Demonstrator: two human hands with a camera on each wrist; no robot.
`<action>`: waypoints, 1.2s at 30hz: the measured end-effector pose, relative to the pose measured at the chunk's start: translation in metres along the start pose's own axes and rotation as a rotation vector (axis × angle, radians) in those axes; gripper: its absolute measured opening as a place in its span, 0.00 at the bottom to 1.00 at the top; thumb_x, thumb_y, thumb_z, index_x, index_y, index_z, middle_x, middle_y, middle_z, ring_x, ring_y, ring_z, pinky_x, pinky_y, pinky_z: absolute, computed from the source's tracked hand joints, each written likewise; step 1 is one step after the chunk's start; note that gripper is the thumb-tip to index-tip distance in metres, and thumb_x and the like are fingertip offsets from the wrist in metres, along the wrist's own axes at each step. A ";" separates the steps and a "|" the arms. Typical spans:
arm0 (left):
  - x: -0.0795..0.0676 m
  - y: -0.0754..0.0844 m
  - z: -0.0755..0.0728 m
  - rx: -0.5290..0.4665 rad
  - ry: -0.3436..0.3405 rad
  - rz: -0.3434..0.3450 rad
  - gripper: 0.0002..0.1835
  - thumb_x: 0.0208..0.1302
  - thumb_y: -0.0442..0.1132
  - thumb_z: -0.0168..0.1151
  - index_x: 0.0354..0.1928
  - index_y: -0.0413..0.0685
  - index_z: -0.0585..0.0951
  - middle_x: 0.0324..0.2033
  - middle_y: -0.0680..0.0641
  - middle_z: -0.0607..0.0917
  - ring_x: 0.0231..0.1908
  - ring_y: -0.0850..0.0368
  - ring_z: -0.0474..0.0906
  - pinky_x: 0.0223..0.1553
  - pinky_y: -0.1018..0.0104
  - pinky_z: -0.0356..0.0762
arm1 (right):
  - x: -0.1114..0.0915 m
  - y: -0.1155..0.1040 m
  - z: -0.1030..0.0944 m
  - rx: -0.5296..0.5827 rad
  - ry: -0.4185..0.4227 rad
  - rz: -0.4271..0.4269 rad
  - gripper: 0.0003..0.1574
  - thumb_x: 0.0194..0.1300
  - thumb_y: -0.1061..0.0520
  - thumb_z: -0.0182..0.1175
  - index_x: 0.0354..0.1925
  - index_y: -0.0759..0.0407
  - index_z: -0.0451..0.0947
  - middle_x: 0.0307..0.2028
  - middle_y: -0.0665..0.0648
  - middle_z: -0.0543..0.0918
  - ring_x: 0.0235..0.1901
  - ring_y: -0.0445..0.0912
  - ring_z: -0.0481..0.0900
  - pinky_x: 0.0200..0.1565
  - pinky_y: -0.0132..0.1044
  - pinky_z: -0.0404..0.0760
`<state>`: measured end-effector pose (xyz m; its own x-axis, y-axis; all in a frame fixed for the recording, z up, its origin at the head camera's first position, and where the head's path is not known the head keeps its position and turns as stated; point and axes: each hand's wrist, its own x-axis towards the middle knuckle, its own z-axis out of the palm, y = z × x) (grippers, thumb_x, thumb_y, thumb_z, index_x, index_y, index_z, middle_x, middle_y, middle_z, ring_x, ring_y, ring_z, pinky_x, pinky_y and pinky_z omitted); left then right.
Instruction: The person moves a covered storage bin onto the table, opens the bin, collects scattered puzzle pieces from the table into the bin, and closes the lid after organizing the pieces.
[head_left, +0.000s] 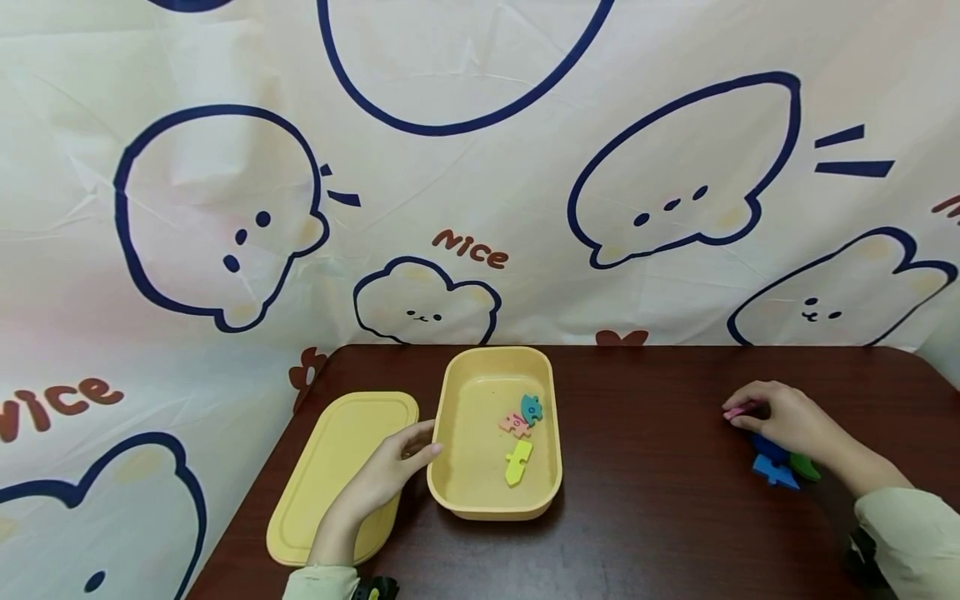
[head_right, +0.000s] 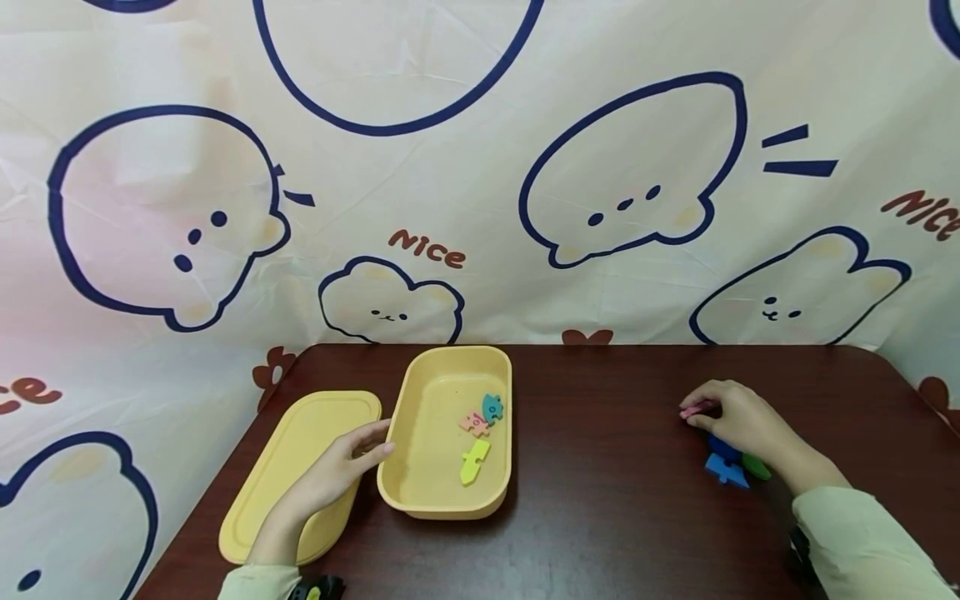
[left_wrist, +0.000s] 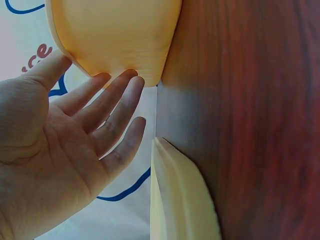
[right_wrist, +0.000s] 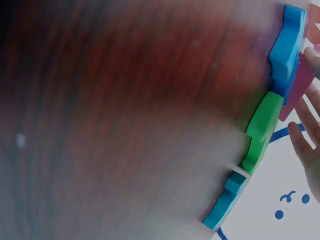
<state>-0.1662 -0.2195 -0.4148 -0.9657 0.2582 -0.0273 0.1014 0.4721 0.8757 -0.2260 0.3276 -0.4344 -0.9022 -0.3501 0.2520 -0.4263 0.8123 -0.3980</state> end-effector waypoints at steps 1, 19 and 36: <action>0.000 0.000 0.000 -0.001 0.000 0.001 0.26 0.74 0.39 0.57 0.68 0.33 0.68 0.58 0.35 0.78 0.58 0.42 0.74 0.57 0.48 0.72 | 0.000 0.000 0.000 0.000 -0.002 0.005 0.10 0.54 0.63 0.75 0.35 0.53 0.86 0.33 0.46 0.83 0.33 0.36 0.76 0.35 0.36 0.79; 0.000 0.000 0.000 0.004 -0.001 0.005 0.26 0.74 0.39 0.57 0.69 0.33 0.68 0.59 0.35 0.78 0.59 0.41 0.73 0.58 0.47 0.71 | -0.003 0.002 -0.003 -0.016 0.036 -0.014 0.11 0.53 0.64 0.74 0.34 0.50 0.86 0.32 0.44 0.83 0.31 0.32 0.75 0.33 0.35 0.80; 0.001 -0.002 0.000 0.001 0.000 0.016 0.26 0.74 0.39 0.57 0.68 0.32 0.69 0.59 0.35 0.78 0.59 0.42 0.74 0.58 0.48 0.71 | -0.003 -0.002 -0.008 -0.013 0.085 -0.019 0.09 0.55 0.64 0.73 0.35 0.53 0.87 0.32 0.46 0.85 0.28 0.32 0.75 0.30 0.32 0.79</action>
<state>-0.1670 -0.2200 -0.4171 -0.9641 0.2652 -0.0134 0.1167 0.4686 0.8757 -0.2219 0.3311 -0.4276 -0.8849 -0.3253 0.3335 -0.4421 0.8120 -0.3811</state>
